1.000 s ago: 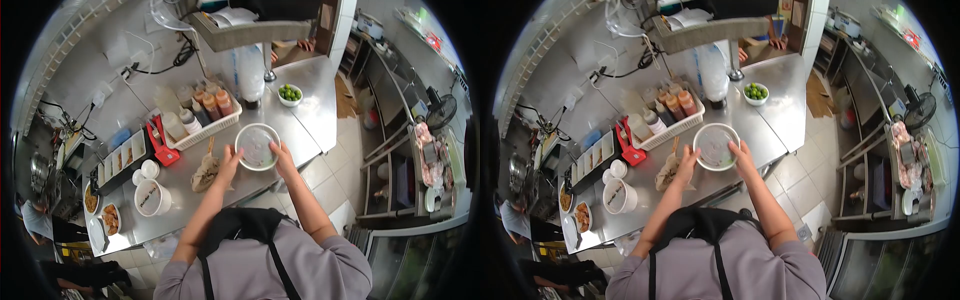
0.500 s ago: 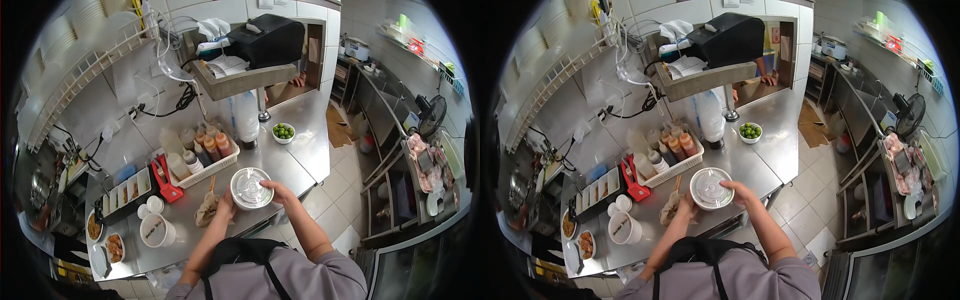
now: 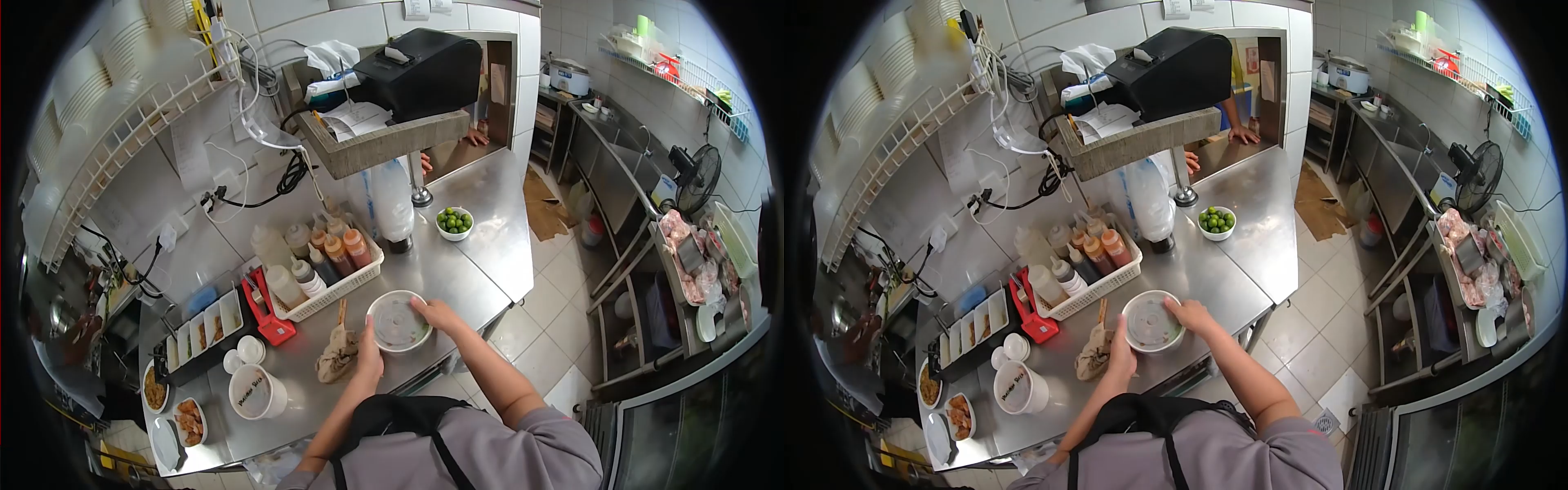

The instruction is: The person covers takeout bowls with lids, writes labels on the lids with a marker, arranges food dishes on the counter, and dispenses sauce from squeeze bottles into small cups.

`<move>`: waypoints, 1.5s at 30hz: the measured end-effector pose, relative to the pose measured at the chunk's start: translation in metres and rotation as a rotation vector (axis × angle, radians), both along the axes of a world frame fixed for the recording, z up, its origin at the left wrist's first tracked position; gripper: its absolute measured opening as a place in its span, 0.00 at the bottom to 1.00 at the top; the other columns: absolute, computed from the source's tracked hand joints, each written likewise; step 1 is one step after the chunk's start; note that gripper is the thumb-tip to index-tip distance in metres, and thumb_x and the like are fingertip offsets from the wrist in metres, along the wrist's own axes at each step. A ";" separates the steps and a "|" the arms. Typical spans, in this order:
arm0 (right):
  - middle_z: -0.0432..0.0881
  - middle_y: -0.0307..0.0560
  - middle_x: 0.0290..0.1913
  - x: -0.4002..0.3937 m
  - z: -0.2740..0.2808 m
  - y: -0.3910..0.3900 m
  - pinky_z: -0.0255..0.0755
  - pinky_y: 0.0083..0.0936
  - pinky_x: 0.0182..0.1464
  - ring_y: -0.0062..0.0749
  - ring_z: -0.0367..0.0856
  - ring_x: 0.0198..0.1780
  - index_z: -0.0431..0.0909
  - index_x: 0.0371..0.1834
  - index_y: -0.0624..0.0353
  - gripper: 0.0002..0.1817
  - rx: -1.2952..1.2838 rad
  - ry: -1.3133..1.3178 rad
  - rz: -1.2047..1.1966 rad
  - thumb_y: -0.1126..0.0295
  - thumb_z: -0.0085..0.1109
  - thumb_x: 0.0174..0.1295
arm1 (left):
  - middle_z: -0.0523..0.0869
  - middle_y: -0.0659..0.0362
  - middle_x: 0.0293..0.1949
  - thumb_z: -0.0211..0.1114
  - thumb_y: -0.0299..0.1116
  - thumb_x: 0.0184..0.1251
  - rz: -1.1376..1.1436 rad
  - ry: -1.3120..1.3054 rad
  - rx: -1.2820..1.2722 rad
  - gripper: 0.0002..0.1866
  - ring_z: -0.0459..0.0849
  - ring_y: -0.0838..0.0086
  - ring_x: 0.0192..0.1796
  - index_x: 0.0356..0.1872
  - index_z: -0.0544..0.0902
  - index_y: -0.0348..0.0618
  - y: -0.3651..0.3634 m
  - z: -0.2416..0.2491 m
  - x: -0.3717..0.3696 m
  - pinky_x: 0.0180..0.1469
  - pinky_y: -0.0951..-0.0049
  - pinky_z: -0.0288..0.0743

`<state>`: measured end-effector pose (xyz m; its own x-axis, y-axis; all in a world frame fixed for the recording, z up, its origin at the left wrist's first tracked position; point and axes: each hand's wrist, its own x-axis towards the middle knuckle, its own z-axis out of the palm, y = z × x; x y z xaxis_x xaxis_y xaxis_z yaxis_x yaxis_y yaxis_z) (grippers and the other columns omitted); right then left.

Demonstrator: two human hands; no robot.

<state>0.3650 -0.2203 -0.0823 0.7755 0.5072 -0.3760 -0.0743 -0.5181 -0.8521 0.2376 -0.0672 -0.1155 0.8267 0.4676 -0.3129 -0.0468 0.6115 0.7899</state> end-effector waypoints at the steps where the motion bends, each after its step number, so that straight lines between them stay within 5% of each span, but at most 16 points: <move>1: 0.82 0.61 0.42 0.000 -0.001 0.001 0.67 0.32 0.55 0.45 0.77 0.53 0.77 0.49 0.70 0.40 -0.082 -0.061 0.009 0.37 0.50 0.57 | 0.73 0.46 0.57 0.52 0.52 0.69 0.015 0.038 0.143 0.32 0.72 0.64 0.59 0.60 0.66 0.29 -0.005 0.000 0.000 0.62 0.68 0.63; 8: 0.83 0.58 0.36 -0.025 0.017 0.005 0.72 0.38 0.47 0.53 0.81 0.42 0.80 0.41 0.66 0.36 -0.174 -0.415 -0.032 0.37 0.52 0.56 | 0.75 0.52 0.52 0.53 0.42 0.71 0.126 0.213 0.335 0.26 0.73 0.70 0.52 0.58 0.66 0.28 -0.022 0.009 -0.006 0.57 0.71 0.65; 11: 0.83 0.58 0.37 -0.020 0.013 0.009 0.71 0.39 0.48 0.53 0.80 0.43 0.80 0.41 0.65 0.33 -0.164 -0.393 -0.041 0.40 0.52 0.58 | 0.69 0.39 0.59 0.49 0.38 0.71 0.303 0.188 0.568 0.23 0.63 0.59 0.67 0.58 0.67 0.29 -0.029 0.009 -0.005 0.66 0.64 0.56; 13: 0.81 0.59 0.43 -0.017 0.026 0.009 0.68 0.41 0.53 0.51 0.78 0.50 0.79 0.46 0.63 0.30 -0.244 -0.305 0.024 0.43 0.51 0.60 | 0.67 0.40 0.62 0.49 0.35 0.69 0.378 0.071 1.254 0.23 0.56 0.56 0.70 0.60 0.67 0.30 -0.025 0.022 -0.007 0.69 0.58 0.49; 14: 0.79 0.59 0.48 -0.025 0.028 0.011 0.65 0.42 0.56 0.49 0.75 0.54 0.76 0.50 0.63 0.29 -0.269 -0.606 -0.064 0.45 0.50 0.61 | 0.65 0.40 0.64 0.49 0.34 0.68 0.406 0.005 1.603 0.24 0.53 0.55 0.71 0.61 0.66 0.31 -0.023 0.033 -0.010 0.70 0.55 0.46; 16: 0.74 0.57 0.57 -0.044 0.029 0.016 0.58 0.43 0.63 0.46 0.69 0.62 0.71 0.58 0.61 0.28 -0.300 -1.216 -0.248 0.49 0.46 0.64 | 0.66 0.43 0.64 0.50 0.34 0.65 -0.009 0.079 1.902 0.24 0.55 0.55 0.71 0.61 0.67 0.31 -0.023 0.059 -0.013 0.70 0.50 0.44; 17: 0.70 0.55 0.60 -0.050 0.032 0.018 0.54 0.45 0.65 0.44 0.64 0.65 0.68 0.60 0.60 0.29 -0.247 -1.199 -0.005 0.50 0.45 0.65 | 0.66 0.45 0.64 0.50 0.34 0.64 -0.233 0.125 2.027 0.25 0.56 0.55 0.70 0.61 0.67 0.32 -0.023 0.064 -0.015 0.70 0.47 0.43; 19: 0.63 0.51 0.67 -0.063 0.032 0.017 0.47 0.48 0.68 0.41 0.56 0.70 0.62 0.66 0.58 0.29 -0.143 -1.117 0.478 0.52 0.43 0.66 | 0.67 0.47 0.64 0.50 0.37 0.65 -0.234 0.055 2.009 0.25 0.61 0.58 0.69 0.60 0.68 0.32 -0.022 0.055 -0.022 0.69 0.48 0.45; 27: 0.57 0.46 0.71 -0.037 0.031 -0.008 0.38 0.50 0.71 0.39 0.48 0.74 0.59 0.68 0.56 0.29 -0.186 -1.174 0.518 0.52 0.37 0.68 | 0.69 0.47 0.62 0.48 0.40 0.68 -0.260 -0.092 1.981 0.24 0.64 0.57 0.67 0.60 0.69 0.34 -0.006 0.061 -0.054 0.69 0.55 0.51; 32: 0.50 0.47 0.73 -0.022 0.051 0.029 0.36 0.54 0.70 0.44 0.39 0.75 0.52 0.72 0.43 0.31 -0.168 -1.060 0.525 0.46 0.37 0.67 | 0.75 0.50 0.58 0.49 0.39 0.69 -0.271 -0.170 1.880 0.21 0.67 0.58 0.65 0.56 0.74 0.36 0.021 0.062 -0.088 0.68 0.56 0.53; 35: 0.57 0.51 0.70 -0.013 0.086 0.096 0.43 0.46 0.70 0.47 0.46 0.73 0.57 0.70 0.48 0.28 0.273 -1.125 0.546 0.53 0.39 0.69 | 0.78 0.51 0.54 0.50 0.39 0.69 -0.264 -0.193 1.829 0.19 0.68 0.58 0.64 0.53 0.77 0.36 0.025 0.069 -0.108 0.68 0.57 0.54; 37: 0.68 0.55 0.61 -0.023 0.110 0.149 0.54 0.37 0.64 0.51 0.61 0.63 0.72 0.59 0.57 0.20 0.519 -1.053 0.590 0.61 0.41 0.69 | 0.80 0.51 0.51 0.52 0.36 0.68 -0.253 -0.182 1.799 0.17 0.72 0.58 0.61 0.51 0.78 0.38 0.025 0.080 -0.124 0.67 0.57 0.57; 38: 0.77 0.58 0.49 -0.029 0.113 0.179 0.63 0.37 0.57 0.52 0.71 0.51 0.78 0.46 0.62 0.18 0.621 -1.060 0.544 0.61 0.44 0.67 | 0.81 0.51 0.50 0.53 0.35 0.67 -0.235 -0.170 1.781 0.16 0.73 0.59 0.61 0.50 0.78 0.38 0.026 0.084 -0.133 0.67 0.57 0.58; 40: 0.82 0.53 0.40 -0.037 0.129 0.230 0.70 0.32 0.50 0.44 0.79 0.43 0.78 0.41 0.66 0.20 0.178 -0.785 0.657 0.57 0.50 0.65 | 0.82 0.51 0.47 0.57 0.33 0.64 -0.129 -0.151 1.766 0.14 0.77 0.60 0.56 0.48 0.80 0.40 0.031 0.089 -0.151 0.65 0.59 0.62; 43: 0.82 0.52 0.30 -0.046 0.095 0.317 0.73 0.35 0.41 0.47 0.81 0.31 0.80 0.32 0.67 0.19 0.300 -0.700 0.688 0.57 0.56 0.59 | 0.83 0.52 0.42 0.58 0.33 0.64 0.029 -0.067 1.758 0.14 0.80 0.60 0.49 0.48 0.81 0.41 0.045 0.092 -0.184 0.58 0.60 0.70; 45: 0.82 0.54 0.30 -0.055 0.070 0.376 0.74 0.36 0.42 0.47 0.82 0.31 0.81 0.30 0.66 0.16 0.259 -0.888 0.659 0.60 0.59 0.56 | 0.84 0.52 0.40 0.59 0.32 0.62 0.127 0.018 1.772 0.12 0.82 0.59 0.43 0.45 0.82 0.42 0.050 0.090 -0.206 0.51 0.62 0.74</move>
